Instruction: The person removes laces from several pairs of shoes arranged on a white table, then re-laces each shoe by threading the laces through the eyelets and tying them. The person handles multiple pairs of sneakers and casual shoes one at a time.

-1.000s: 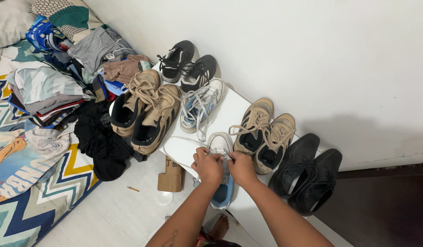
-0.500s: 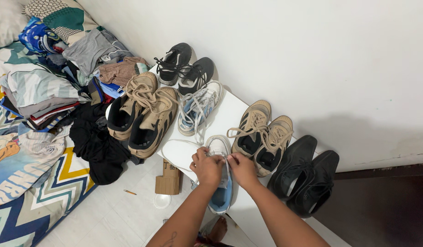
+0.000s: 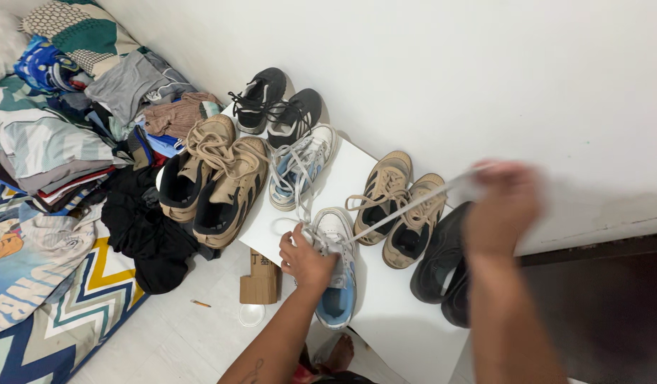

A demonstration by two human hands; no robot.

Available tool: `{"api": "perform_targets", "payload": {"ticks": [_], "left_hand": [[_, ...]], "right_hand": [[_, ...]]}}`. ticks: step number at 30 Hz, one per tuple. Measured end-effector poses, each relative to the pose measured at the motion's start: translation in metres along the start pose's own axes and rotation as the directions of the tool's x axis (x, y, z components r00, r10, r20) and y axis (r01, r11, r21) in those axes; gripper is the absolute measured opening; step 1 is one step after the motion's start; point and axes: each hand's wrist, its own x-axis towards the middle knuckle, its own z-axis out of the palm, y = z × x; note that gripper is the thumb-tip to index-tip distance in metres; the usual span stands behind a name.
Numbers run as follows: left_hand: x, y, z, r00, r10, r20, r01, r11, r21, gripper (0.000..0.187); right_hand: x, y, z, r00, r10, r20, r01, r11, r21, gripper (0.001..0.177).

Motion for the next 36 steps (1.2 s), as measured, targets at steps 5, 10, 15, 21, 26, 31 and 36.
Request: {"api": "perform_targets", "payload": {"ticks": [5,10,15,21,26,31,36], "left_hand": [[-0.002,0.000,0.000,1.000,0.008,0.025,-0.007,0.998,-0.055,0.112],[0.000,-0.012,0.007,0.998,0.051,0.021,-0.046,0.980,-0.192,0.107],[0.003,-0.024,0.018,0.999,0.025,0.025,-0.017,0.962,-0.274,0.097],[0.009,-0.032,0.028,0.993,0.105,-0.046,-0.113,0.964,-0.242,0.072],[0.012,-0.037,0.035,0.993,0.115,-0.021,-0.117,0.960,-0.253,0.050],[0.015,-0.042,0.040,0.988,0.141,-0.063,-0.153,0.952,-0.266,0.050],[0.016,-0.043,0.040,0.991,0.127,-0.050,-0.136,0.958,-0.251,0.047]], "right_hand": [[0.044,-0.025,-0.031,0.984,0.178,-0.021,-0.163,0.939,0.304,0.009],[-0.039,0.019,0.029,0.678,0.540,0.499,-0.157,0.770,-0.619,0.027],[-0.136,0.060,0.087,0.560,0.250,0.790,0.233,0.867,-0.440,0.022],[-0.153,0.083,0.103,0.441,0.496,0.748,0.219,0.748,-0.626,0.017],[-0.100,0.077,0.070,0.663,0.262,0.702,0.243,0.811,-0.532,0.018],[-0.011,0.044,-0.008,0.900,0.299,0.317,0.020,0.699,-0.715,0.020],[-0.001,0.011,-0.028,0.959,0.146,0.245,0.110,0.602,-0.791,0.020]]}}
